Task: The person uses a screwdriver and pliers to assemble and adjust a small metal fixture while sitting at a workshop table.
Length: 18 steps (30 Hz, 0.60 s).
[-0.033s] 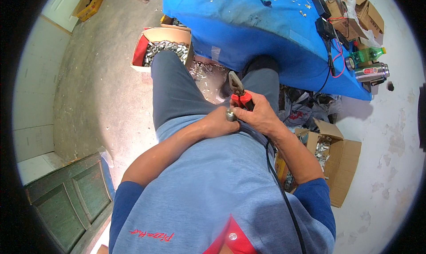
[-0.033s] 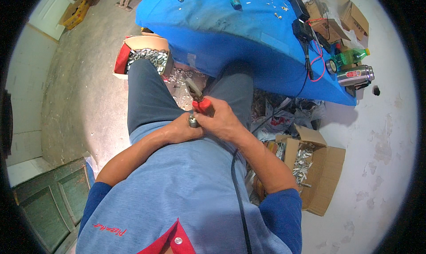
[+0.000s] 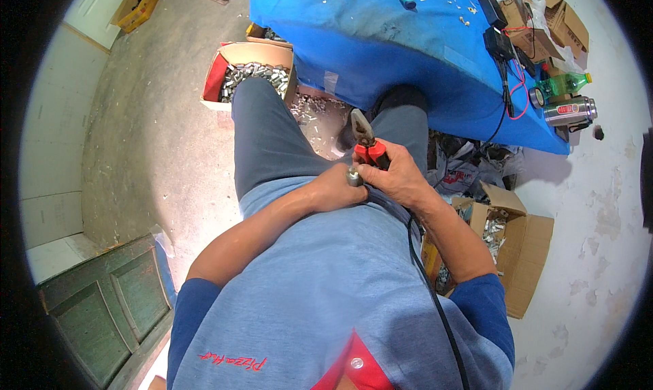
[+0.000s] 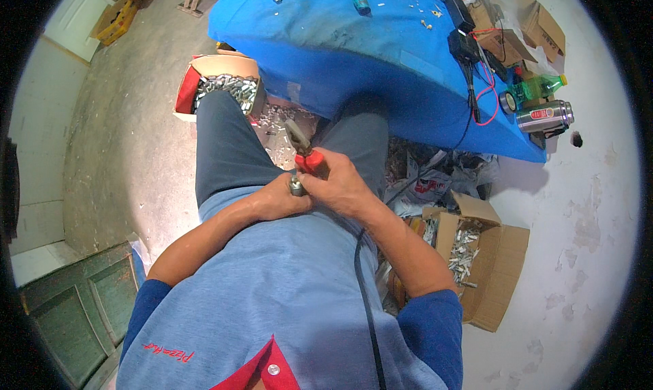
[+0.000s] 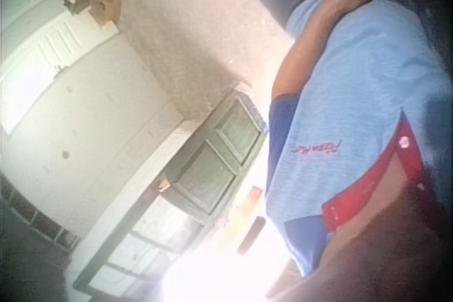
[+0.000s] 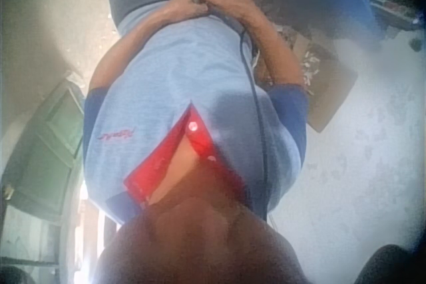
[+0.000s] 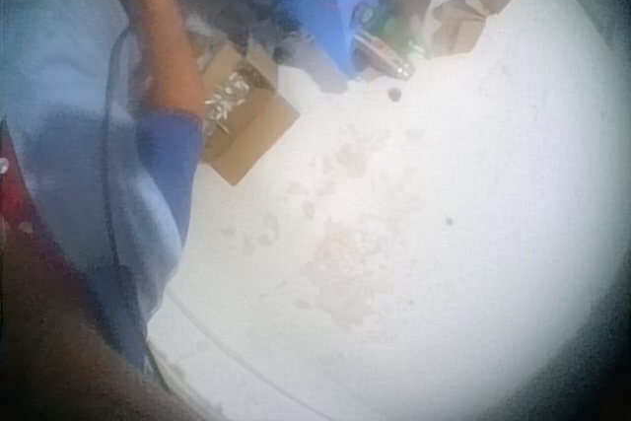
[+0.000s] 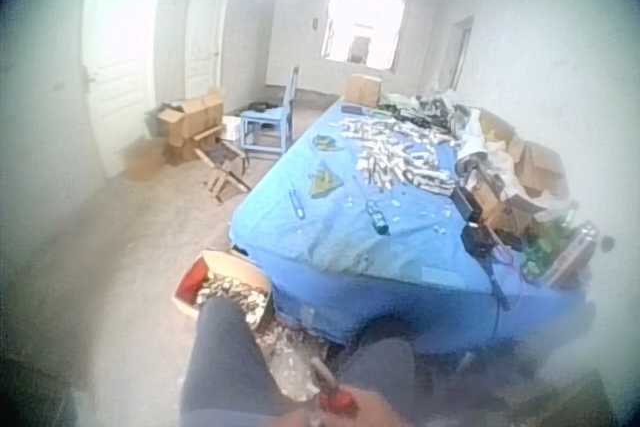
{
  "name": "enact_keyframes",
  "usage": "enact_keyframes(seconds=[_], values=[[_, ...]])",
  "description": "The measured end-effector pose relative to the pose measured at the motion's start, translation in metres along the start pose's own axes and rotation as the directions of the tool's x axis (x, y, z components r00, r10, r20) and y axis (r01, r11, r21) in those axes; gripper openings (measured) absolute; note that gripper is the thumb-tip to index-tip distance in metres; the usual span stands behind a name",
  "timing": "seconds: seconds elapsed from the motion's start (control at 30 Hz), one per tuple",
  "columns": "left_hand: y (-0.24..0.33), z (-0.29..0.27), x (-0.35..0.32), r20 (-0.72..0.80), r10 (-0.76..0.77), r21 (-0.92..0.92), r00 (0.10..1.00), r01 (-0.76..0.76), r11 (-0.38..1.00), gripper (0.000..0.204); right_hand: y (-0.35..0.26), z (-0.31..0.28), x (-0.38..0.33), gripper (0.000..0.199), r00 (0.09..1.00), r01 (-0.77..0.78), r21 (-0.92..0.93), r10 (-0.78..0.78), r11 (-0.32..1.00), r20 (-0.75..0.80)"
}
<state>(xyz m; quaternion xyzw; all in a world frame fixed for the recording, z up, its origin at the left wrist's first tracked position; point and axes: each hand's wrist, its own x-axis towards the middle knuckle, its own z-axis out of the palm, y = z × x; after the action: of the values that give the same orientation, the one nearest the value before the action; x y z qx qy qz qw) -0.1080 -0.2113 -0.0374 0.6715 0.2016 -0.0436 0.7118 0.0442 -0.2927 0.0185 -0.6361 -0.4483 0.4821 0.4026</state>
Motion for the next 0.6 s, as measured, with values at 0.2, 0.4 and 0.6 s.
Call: enact_keyframes(seconds=[0.2,0.4,0.6], values=[[0.003,0.0,-0.001,-0.002,-0.014,0.007,1.0,0.014,1.0,0.015,-0.009,0.0,-0.001,0.023,0.996,-0.085,0.144,0.084,0.986,0.016],[0.012,-0.001,-0.005,0.004,-0.024,0.007,1.0,0.024,1.0,0.016,-0.006,-0.002,0.0,0.024,0.994,-0.107,0.101,0.104,0.989,0.028],[0.002,0.0,-0.001,-0.002,-0.03,0.031,1.0,0.03,0.999,0.017,-0.005,-0.004,0.004,0.023,0.99,-0.121,0.067,0.115,0.99,0.08]])
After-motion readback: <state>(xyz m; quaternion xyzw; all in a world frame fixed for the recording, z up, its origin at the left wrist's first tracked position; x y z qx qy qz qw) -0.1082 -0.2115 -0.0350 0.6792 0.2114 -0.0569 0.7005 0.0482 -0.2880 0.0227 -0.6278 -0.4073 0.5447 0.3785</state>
